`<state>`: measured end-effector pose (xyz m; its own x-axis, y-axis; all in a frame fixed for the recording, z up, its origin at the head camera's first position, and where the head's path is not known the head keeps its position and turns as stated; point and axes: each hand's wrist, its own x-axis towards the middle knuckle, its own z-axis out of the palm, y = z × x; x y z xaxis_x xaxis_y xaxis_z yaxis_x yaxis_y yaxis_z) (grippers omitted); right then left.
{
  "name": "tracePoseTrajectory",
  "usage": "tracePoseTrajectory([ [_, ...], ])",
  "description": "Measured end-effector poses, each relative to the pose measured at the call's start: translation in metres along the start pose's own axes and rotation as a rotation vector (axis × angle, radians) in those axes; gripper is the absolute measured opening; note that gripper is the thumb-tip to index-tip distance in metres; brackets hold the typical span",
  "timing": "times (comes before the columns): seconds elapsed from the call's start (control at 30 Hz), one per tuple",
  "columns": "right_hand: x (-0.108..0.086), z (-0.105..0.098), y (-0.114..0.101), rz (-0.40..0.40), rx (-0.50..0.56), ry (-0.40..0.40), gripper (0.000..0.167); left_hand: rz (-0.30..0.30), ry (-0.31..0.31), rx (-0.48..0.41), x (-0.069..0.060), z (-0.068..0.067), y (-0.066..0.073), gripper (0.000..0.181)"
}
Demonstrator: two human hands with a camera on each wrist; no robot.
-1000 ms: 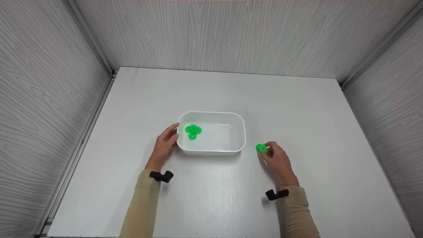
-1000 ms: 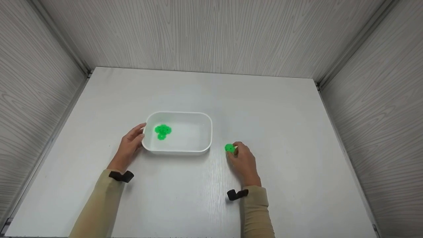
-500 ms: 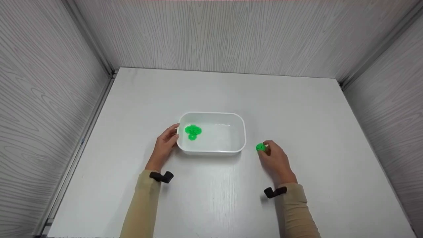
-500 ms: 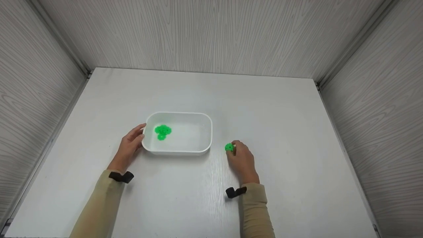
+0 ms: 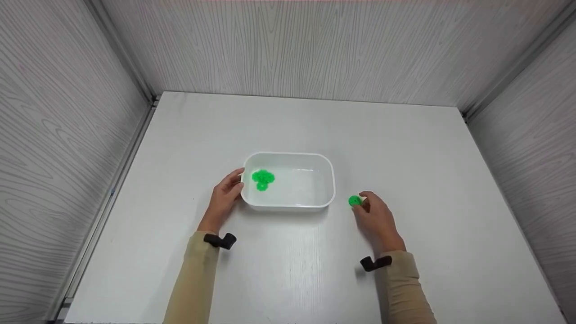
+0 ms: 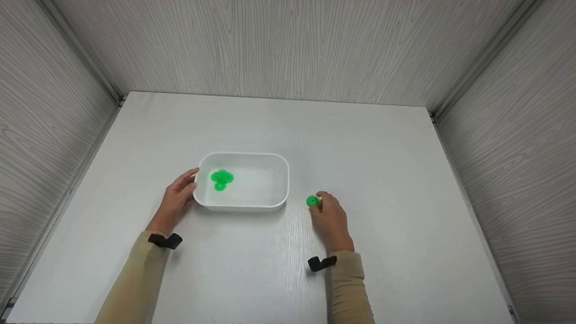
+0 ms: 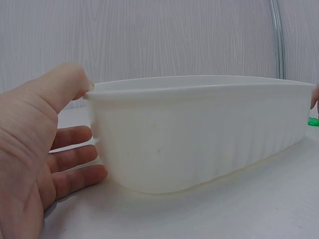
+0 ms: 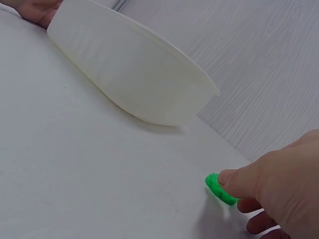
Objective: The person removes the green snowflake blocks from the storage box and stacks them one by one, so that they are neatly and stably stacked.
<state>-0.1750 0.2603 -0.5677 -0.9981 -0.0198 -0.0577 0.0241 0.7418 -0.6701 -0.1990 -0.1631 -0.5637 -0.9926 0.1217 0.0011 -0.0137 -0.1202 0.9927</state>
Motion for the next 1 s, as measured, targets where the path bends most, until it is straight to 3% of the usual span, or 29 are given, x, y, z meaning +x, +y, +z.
tracePoseTrajectory([
  [0.1, 0.000, -0.001, -0.002, -0.003, -0.006, 0.007, 0.040, 0.003, -0.001, 0.001, 0.001, 0.000, 0.000, 0.044],
  [0.37, -0.001, -0.001, -0.007, -0.113, -0.022, 0.082, 0.036, 0.001, -0.006, -0.002, 0.000, 0.000, 0.000, 0.044],
  [0.6, -0.002, -0.001, -0.012, -0.144, -0.019, 0.111, 0.036, 0.006, -0.004, 0.016, -0.001, 0.000, 0.000, 0.045],
  [1.0, -0.002, 0.000, -0.027, -0.366, -0.062, 0.236, 0.031, 0.032, -0.003, 0.051, -0.001, 0.001, -0.001, 0.046],
])
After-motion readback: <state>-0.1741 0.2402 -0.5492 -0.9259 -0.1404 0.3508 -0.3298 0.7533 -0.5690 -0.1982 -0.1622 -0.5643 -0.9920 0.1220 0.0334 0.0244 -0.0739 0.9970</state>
